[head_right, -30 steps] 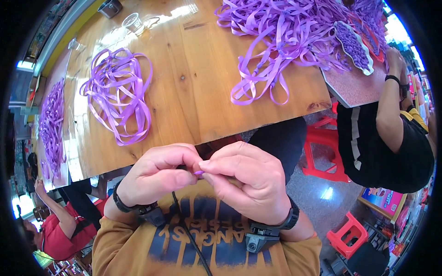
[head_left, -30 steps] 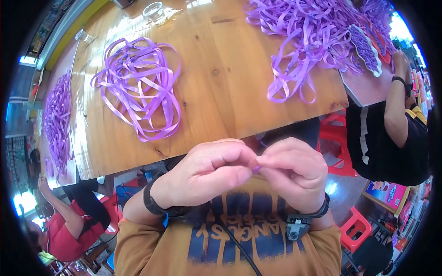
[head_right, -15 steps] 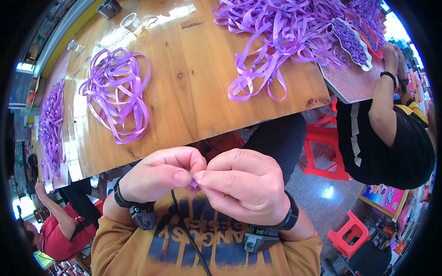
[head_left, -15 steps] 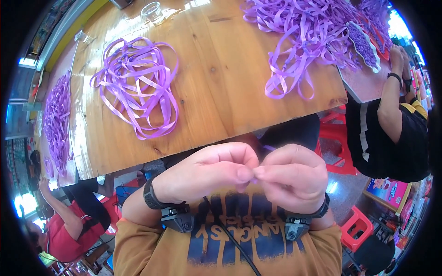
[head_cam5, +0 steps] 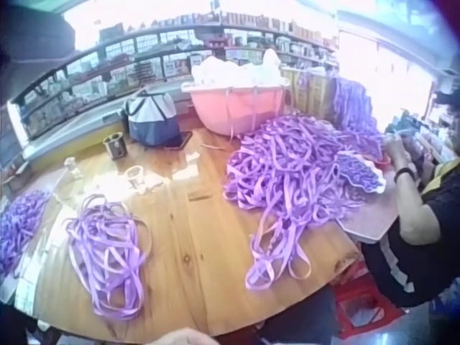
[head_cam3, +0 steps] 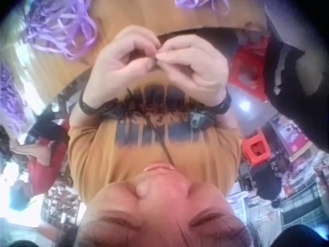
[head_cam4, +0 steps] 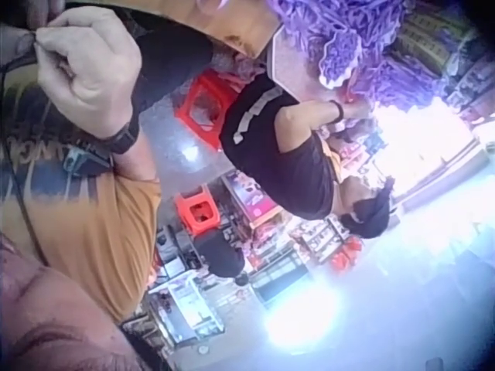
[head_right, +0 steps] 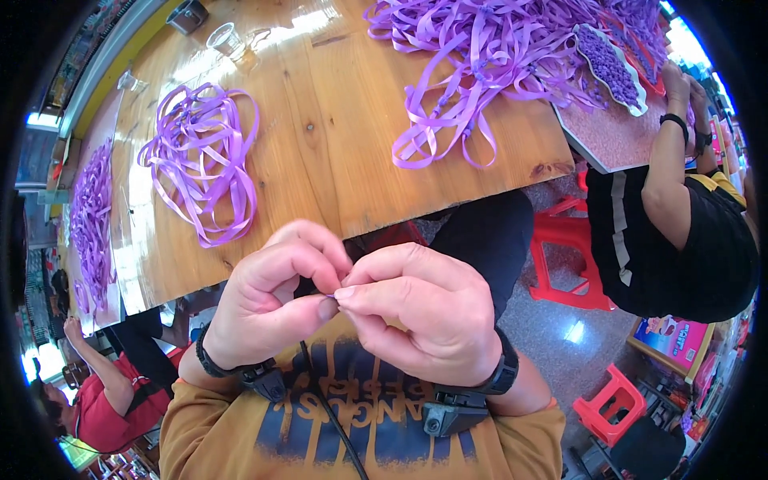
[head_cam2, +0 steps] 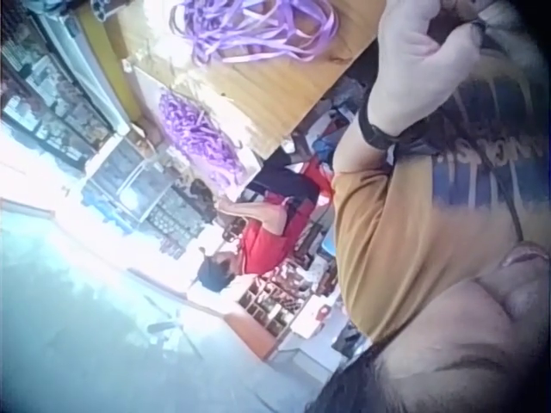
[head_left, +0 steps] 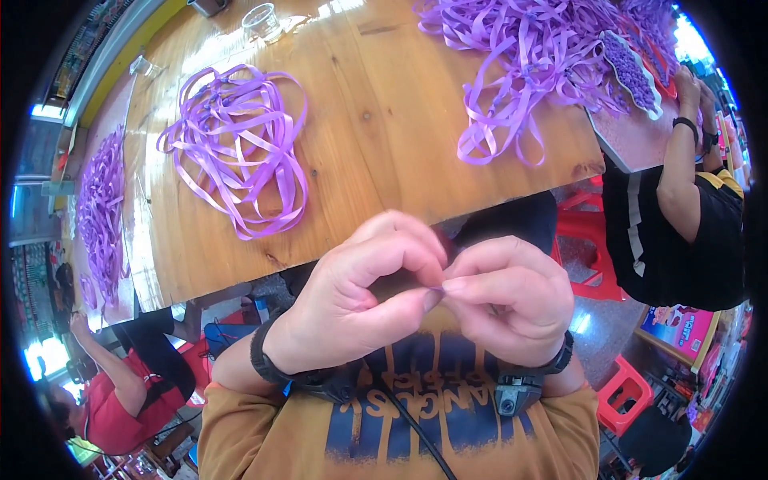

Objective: A worker is sitting at a wooden table, manually sorting and organizing long purple ribbons in a factory setting.

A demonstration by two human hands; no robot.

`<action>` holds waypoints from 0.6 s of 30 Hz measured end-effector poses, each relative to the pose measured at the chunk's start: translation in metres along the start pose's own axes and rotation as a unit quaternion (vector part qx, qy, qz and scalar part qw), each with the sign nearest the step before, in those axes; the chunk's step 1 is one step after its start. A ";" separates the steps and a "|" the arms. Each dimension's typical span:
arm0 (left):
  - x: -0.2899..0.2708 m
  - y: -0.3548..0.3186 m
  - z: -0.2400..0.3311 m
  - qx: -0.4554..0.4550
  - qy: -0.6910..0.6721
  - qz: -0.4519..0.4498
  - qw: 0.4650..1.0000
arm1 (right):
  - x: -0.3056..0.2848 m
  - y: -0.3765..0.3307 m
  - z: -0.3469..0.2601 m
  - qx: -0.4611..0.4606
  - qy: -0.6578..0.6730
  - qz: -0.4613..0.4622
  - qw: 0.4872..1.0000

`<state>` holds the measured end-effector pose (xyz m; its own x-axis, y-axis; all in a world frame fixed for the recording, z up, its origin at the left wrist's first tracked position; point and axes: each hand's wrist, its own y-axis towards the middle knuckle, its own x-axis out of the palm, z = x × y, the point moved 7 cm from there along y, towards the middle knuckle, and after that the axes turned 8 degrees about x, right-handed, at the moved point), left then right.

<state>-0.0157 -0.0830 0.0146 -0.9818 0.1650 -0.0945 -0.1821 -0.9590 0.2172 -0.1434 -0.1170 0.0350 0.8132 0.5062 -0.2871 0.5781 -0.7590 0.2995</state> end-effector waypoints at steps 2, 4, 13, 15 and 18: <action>0.001 -0.004 -0.004 -0.038 -0.051 -0.009 0.998 | -0.001 0.000 0.001 -0.005 0.011 0.013 1.000; 0.002 -0.006 -0.002 -0.066 -0.046 0.018 0.997 | 0.000 0.000 0.001 -0.008 0.016 0.018 1.000; 0.002 0.004 0.016 0.072 0.156 0.054 0.984 | -0.002 0.001 0.009 0.030 0.045 0.045 0.997; 0.003 0.004 0.018 0.089 0.172 0.053 0.980 | -0.003 0.003 0.010 0.038 0.038 0.046 0.998; 0.004 0.003 0.018 0.098 0.176 0.055 0.978 | -0.004 0.001 0.007 -0.011 -0.001 0.049 0.999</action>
<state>-0.0214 -0.0815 0.0324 -0.9225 -0.0593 -0.3815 -0.1173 -0.8984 0.4232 -0.1464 -0.1228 0.0306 0.8662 0.4287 -0.2569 0.4966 -0.7962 0.3456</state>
